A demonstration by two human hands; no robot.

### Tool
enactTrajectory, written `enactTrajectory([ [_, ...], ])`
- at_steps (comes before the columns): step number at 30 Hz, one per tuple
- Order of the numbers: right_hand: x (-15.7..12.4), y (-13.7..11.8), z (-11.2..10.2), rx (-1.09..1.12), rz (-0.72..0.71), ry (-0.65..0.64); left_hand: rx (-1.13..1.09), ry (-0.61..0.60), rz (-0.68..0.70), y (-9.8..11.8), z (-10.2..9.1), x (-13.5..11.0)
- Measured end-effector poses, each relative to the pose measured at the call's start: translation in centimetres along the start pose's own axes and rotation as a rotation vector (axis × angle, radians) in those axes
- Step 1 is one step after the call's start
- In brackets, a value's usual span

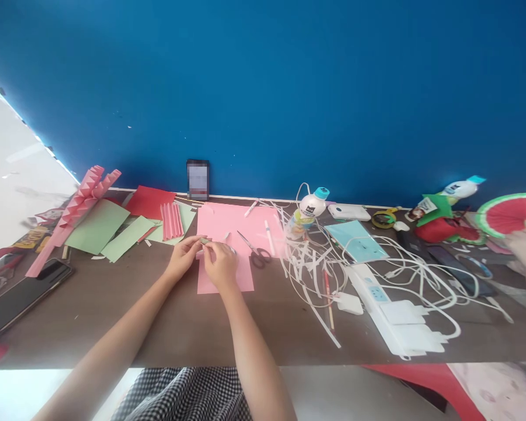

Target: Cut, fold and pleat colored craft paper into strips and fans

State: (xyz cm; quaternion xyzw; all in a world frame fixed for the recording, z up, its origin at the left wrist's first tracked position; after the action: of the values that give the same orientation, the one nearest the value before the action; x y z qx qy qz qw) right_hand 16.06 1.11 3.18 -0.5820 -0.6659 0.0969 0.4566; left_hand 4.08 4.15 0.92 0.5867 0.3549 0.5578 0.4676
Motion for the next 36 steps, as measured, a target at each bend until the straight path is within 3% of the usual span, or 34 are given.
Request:
enactTrajectory([
  [22, 0.3, 0.5, -0.1, 0.003, 0.048, -0.036, 0.186, -0.092, 0.014, 0.6, 0.2, -0.4],
  [31, 0.2, 0.8, 0.3, 0.004, 0.076, -0.020, 0.393, 0.014, 0.105, 0.2, 0.4, -0.7],
  [36, 0.0, 0.8, 0.5, 0.136, 0.050, -0.024, 0.527, 0.098, 0.181, 0.4, 0.2, -1.0],
])
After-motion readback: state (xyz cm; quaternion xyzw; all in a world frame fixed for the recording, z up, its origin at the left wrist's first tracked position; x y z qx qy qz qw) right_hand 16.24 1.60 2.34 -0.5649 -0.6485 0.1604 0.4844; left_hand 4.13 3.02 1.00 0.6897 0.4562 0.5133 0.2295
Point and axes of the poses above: each hand's wrist, its own x-axis towards the middle knuckle, its own z-axis out of the palm, y = z × x, the point moved 4 cm from there along x, towards the middle knuckle, and after that the axes turned 5 degrees about z, right-handed, at the moved point
